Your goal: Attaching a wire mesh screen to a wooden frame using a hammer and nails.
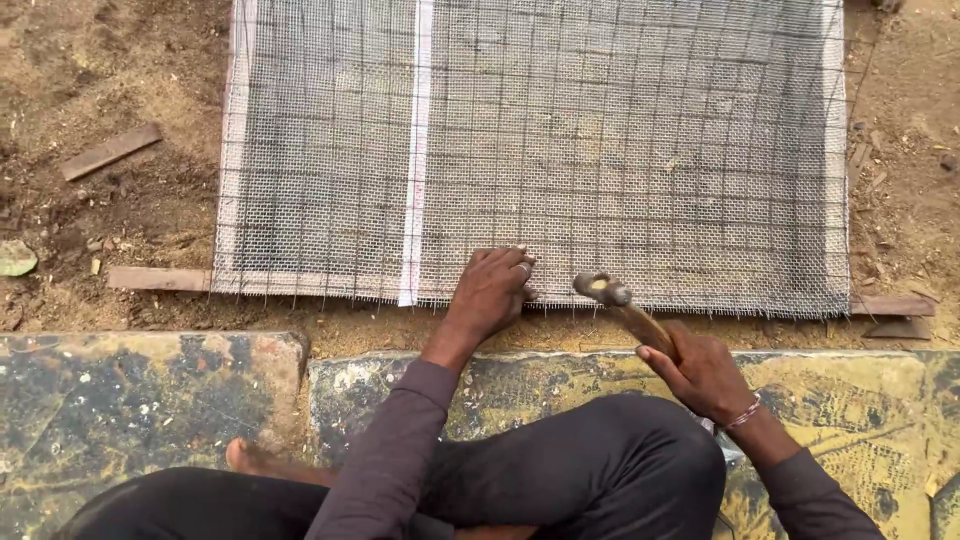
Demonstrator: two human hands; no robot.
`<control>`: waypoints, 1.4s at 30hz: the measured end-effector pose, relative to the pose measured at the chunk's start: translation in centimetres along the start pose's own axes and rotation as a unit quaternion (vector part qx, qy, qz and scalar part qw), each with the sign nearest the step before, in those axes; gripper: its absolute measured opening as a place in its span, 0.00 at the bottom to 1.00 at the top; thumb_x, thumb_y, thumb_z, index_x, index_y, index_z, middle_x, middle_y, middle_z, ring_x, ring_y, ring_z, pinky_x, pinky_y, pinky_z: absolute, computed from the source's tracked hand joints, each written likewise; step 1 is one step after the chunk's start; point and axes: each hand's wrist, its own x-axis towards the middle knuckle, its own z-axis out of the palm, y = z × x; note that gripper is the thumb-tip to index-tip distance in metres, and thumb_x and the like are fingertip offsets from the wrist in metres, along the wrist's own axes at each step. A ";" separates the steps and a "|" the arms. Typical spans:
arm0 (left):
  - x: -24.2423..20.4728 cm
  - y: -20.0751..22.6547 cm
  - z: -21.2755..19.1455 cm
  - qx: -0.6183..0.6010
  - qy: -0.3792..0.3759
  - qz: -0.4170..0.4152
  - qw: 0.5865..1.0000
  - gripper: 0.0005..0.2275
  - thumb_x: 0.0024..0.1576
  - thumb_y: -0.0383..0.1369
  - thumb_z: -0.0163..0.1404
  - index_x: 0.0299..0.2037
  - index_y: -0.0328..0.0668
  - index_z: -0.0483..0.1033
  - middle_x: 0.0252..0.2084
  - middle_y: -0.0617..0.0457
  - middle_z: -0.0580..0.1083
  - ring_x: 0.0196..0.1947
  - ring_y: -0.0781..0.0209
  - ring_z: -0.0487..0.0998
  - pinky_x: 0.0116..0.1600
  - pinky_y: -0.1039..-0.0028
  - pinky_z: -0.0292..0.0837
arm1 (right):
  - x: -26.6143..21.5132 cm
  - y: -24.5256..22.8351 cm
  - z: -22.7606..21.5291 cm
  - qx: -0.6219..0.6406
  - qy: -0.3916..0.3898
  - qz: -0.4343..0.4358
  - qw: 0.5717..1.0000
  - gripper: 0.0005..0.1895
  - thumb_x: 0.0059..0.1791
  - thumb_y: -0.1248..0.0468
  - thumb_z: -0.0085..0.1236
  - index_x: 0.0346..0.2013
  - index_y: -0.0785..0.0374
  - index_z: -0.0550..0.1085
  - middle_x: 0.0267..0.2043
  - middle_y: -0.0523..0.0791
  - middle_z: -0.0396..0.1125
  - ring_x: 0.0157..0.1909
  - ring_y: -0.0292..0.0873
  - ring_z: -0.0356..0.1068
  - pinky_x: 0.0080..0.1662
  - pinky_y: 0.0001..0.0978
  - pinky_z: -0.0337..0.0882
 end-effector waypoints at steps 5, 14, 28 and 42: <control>0.4 -0.6 0.5 -0.004 -0.008 -0.007 1.000 0.14 0.57 0.41 0.57 0.43 0.38 0.80 0.43 0.54 0.75 0.46 0.60 0.69 0.57 0.65 0.65 | -0.1 1.0 0.6 0.034 0.101 -0.138 0.985 0.27 0.54 0.42 0.43 0.47 0.65 0.71 0.20 0.49 0.68 0.20 0.47 0.68 0.26 0.44 0.67; 0.8 -0.8 0.6 0.007 -0.018 -0.017 1.000 0.13 0.56 0.42 0.59 0.42 0.42 0.82 0.40 0.56 0.74 0.44 0.60 0.68 0.56 0.65 0.65 | 1.5 -0.1 0.9 -0.044 -0.041 0.008 0.998 0.24 0.54 0.43 0.43 0.45 0.61 0.72 0.23 0.49 0.71 0.22 0.47 0.71 0.29 0.43 0.72; 0.4 -0.8 1.5 0.027 -0.023 -0.021 0.999 0.11 0.53 0.40 0.60 0.39 0.42 0.82 0.41 0.54 0.74 0.44 0.57 0.68 0.55 0.64 0.67 | -0.1 2.0 0.0 0.022 0.023 -0.042 0.999 0.23 0.53 0.46 0.46 0.45 0.62 0.72 0.23 0.51 0.71 0.23 0.52 0.71 0.30 0.51 0.69; 0.1 -0.3 0.0 -0.015 0.004 -0.018 1.000 0.11 0.54 0.41 0.60 0.34 0.42 0.81 0.37 0.56 0.75 0.42 0.59 0.69 0.56 0.64 0.68 | -0.9 1.1 0.0 0.050 0.216 -0.198 0.955 0.19 0.54 0.47 0.47 0.41 0.60 0.72 0.23 0.51 0.68 0.24 0.53 0.69 0.31 0.48 0.68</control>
